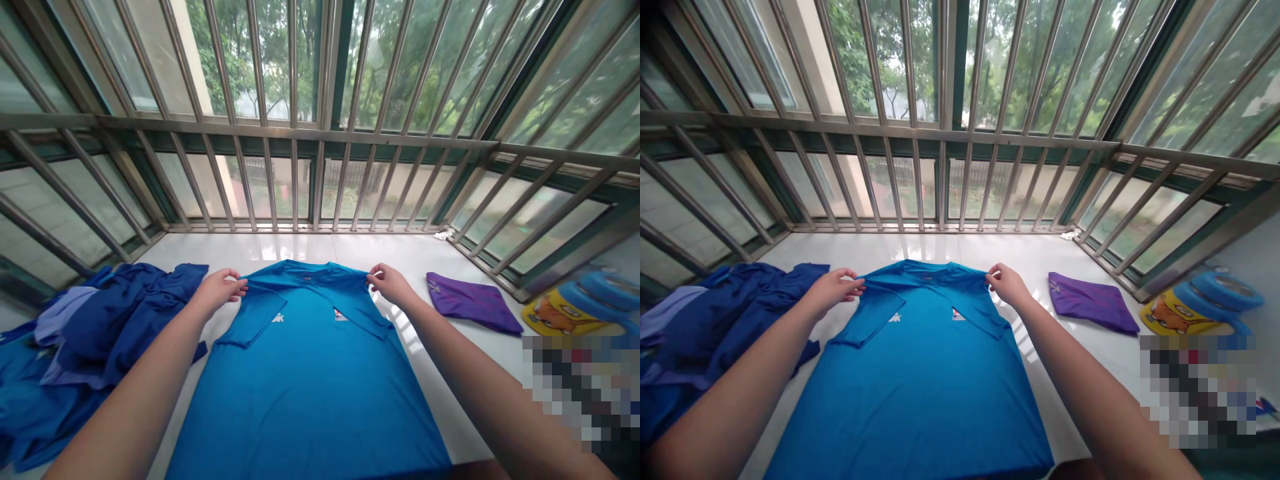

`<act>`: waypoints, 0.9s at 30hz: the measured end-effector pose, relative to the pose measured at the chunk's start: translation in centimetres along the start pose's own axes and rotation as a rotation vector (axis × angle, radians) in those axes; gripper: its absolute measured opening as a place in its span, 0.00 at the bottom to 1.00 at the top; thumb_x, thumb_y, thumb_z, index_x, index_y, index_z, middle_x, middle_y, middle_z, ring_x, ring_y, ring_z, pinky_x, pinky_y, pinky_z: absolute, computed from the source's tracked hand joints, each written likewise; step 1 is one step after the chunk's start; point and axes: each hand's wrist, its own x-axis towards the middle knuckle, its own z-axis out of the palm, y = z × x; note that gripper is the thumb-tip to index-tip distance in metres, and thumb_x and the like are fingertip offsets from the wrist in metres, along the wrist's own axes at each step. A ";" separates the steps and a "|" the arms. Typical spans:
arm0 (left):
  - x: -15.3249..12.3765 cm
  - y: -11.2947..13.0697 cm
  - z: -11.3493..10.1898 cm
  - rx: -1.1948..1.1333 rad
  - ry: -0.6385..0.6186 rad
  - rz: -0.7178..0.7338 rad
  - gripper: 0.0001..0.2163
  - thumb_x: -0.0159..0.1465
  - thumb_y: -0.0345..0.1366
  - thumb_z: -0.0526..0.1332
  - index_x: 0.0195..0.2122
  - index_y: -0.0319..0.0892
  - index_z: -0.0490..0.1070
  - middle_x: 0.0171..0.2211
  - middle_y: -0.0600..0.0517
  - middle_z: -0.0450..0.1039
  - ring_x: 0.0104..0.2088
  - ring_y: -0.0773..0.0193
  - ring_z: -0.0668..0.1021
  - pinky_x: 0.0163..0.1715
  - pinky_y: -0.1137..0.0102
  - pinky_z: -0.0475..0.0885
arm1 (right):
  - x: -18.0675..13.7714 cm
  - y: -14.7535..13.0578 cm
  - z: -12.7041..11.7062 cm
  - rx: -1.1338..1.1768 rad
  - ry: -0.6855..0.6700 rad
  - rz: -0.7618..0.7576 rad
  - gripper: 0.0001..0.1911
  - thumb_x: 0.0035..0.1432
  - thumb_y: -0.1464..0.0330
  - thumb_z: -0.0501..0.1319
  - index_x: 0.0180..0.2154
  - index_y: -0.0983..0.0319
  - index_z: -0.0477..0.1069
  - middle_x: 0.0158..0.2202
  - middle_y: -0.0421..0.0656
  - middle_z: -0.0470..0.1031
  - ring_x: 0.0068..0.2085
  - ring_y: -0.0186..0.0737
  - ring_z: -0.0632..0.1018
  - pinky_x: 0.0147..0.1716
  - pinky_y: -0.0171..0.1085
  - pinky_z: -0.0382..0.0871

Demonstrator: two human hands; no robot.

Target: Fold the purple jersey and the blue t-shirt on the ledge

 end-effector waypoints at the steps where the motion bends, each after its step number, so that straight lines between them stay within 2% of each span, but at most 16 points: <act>1: -1.5 -1.0 -0.5 -0.037 -0.008 0.035 0.33 0.44 0.66 0.76 0.36 0.46 0.68 0.34 0.47 0.86 0.38 0.53 0.87 0.37 0.65 0.80 | -1.4 0.7 -0.2 -0.026 0.020 -0.049 0.05 0.68 0.63 0.62 0.41 0.57 0.71 0.37 0.41 0.84 0.36 0.38 0.83 0.37 0.34 0.71; 3: -4.5 -3.3 -1.3 -0.016 -0.011 0.117 0.31 0.44 0.65 0.76 0.34 0.46 0.71 0.32 0.47 0.85 0.38 0.50 0.86 0.37 0.63 0.81 | -4.3 2.5 -0.3 -0.105 0.059 -0.155 0.08 0.67 0.60 0.62 0.40 0.56 0.71 0.37 0.41 0.83 0.38 0.41 0.83 0.38 0.36 0.71; 5: -7.3 -5.9 -1.8 0.137 0.008 0.190 0.24 0.50 0.62 0.72 0.34 0.46 0.75 0.33 0.48 0.85 0.38 0.49 0.86 0.39 0.62 0.80 | -7.2 4.4 -0.1 -0.192 0.065 -0.237 0.09 0.67 0.58 0.61 0.41 0.56 0.72 0.38 0.42 0.82 0.41 0.45 0.82 0.40 0.39 0.71; 7: -9.6 -8.3 -1.9 0.316 0.047 0.269 0.18 0.58 0.55 0.66 0.37 0.47 0.80 0.38 0.47 0.86 0.41 0.49 0.86 0.42 0.61 0.81 | -9.9 6.1 0.5 -0.270 0.037 -0.296 0.08 0.67 0.61 0.60 0.42 0.56 0.73 0.42 0.44 0.82 0.44 0.48 0.82 0.43 0.42 0.72; 9: -11.1 -10.0 -1.6 0.445 0.111 0.366 0.16 0.64 0.49 0.60 0.42 0.46 0.82 0.43 0.45 0.86 0.46 0.48 0.86 0.48 0.58 0.81 | -12.1 7.2 1.2 -0.365 0.044 -0.348 0.10 0.64 0.66 0.59 0.45 0.57 0.75 0.46 0.47 0.81 0.48 0.51 0.81 0.47 0.45 0.73; 12: -12.5 -11.4 -0.3 0.568 0.235 0.526 0.18 0.69 0.40 0.52 0.48 0.43 0.82 0.49 0.41 0.86 0.50 0.47 0.85 0.56 0.54 0.80 | -14.6 7.7 2.4 -0.441 0.155 -0.402 0.18 0.61 0.71 0.58 0.52 0.58 0.74 0.56 0.51 0.78 0.54 0.54 0.79 0.53 0.50 0.74; 14: -13.3 -11.8 1.1 0.627 0.286 0.609 0.20 0.71 0.39 0.51 0.51 0.41 0.81 0.52 0.39 0.85 0.53 0.47 0.85 0.59 0.52 0.78 | -16.0 7.6 3.3 -0.437 0.242 -0.443 0.18 0.65 0.69 0.57 0.55 0.59 0.74 0.60 0.53 0.76 0.59 0.55 0.78 0.59 0.52 0.73; 16: -14.5 -12.5 2.8 0.681 0.295 0.672 0.20 0.74 0.41 0.51 0.54 0.41 0.81 0.57 0.39 0.83 0.57 0.46 0.83 0.62 0.50 0.77 | -17.5 7.8 4.4 -0.428 0.282 -0.473 0.19 0.71 0.64 0.56 0.59 0.60 0.73 0.64 0.55 0.75 0.64 0.56 0.76 0.65 0.54 0.70; 19: -17.1 -14.2 5.2 0.764 0.263 0.707 0.23 0.75 0.47 0.54 0.61 0.41 0.78 0.65 0.39 0.77 0.63 0.43 0.80 0.64 0.47 0.75 | -20.0 8.5 5.9 -0.468 0.228 -0.432 0.28 0.75 0.54 0.55 0.69 0.58 0.68 0.71 0.54 0.69 0.70 0.59 0.71 0.69 0.60 0.65; 23: -20.2 -16.4 6.8 0.889 0.249 0.662 0.29 0.76 0.51 0.54 0.74 0.45 0.66 0.74 0.43 0.65 0.72 0.42 0.70 0.70 0.43 0.67 | -22.1 9.6 6.8 -0.545 0.047 -0.306 0.37 0.76 0.46 0.50 0.77 0.54 0.58 0.78 0.48 0.58 0.77 0.60 0.59 0.74 0.67 0.54; 27: -20.9 -15.4 7.9 0.963 0.238 0.592 0.31 0.76 0.51 0.51 0.76 0.42 0.63 0.76 0.43 0.60 0.75 0.44 0.65 0.74 0.43 0.60 | -21.5 9.5 6.3 -0.600 -0.024 -0.254 0.38 0.77 0.44 0.46 0.79 0.52 0.52 0.81 0.44 0.48 0.80 0.58 0.51 0.76 0.69 0.44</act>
